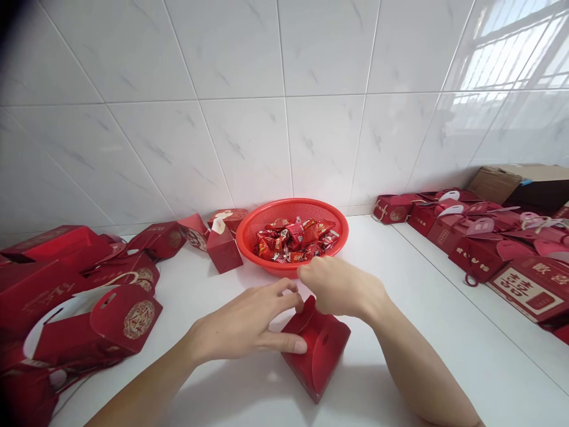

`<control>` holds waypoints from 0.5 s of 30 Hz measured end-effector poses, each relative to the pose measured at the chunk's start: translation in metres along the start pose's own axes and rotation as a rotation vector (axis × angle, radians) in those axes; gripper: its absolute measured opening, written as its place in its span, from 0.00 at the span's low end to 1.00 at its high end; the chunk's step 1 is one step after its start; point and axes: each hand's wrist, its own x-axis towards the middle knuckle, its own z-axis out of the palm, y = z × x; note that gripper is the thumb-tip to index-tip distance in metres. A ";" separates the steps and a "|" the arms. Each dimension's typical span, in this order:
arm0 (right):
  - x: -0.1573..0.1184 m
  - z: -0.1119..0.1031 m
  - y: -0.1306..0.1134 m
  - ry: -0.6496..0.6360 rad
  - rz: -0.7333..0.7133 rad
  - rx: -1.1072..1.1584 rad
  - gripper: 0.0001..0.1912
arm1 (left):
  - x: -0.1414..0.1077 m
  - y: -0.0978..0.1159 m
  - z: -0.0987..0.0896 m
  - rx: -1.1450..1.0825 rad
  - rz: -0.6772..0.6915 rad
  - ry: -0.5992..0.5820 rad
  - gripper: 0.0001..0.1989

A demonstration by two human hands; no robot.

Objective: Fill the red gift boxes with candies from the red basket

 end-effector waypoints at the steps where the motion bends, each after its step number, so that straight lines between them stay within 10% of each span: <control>1: -0.002 -0.001 0.002 0.013 -0.016 0.001 0.09 | 0.000 0.003 0.001 -0.002 -0.005 0.004 0.27; 9: -0.042 -0.013 0.026 0.158 -0.043 0.079 0.08 | 0.004 0.019 0.015 0.047 -0.108 0.045 0.17; 15: -0.075 0.040 0.029 0.170 0.000 0.109 0.25 | 0.010 0.016 0.022 0.026 -0.091 0.069 0.11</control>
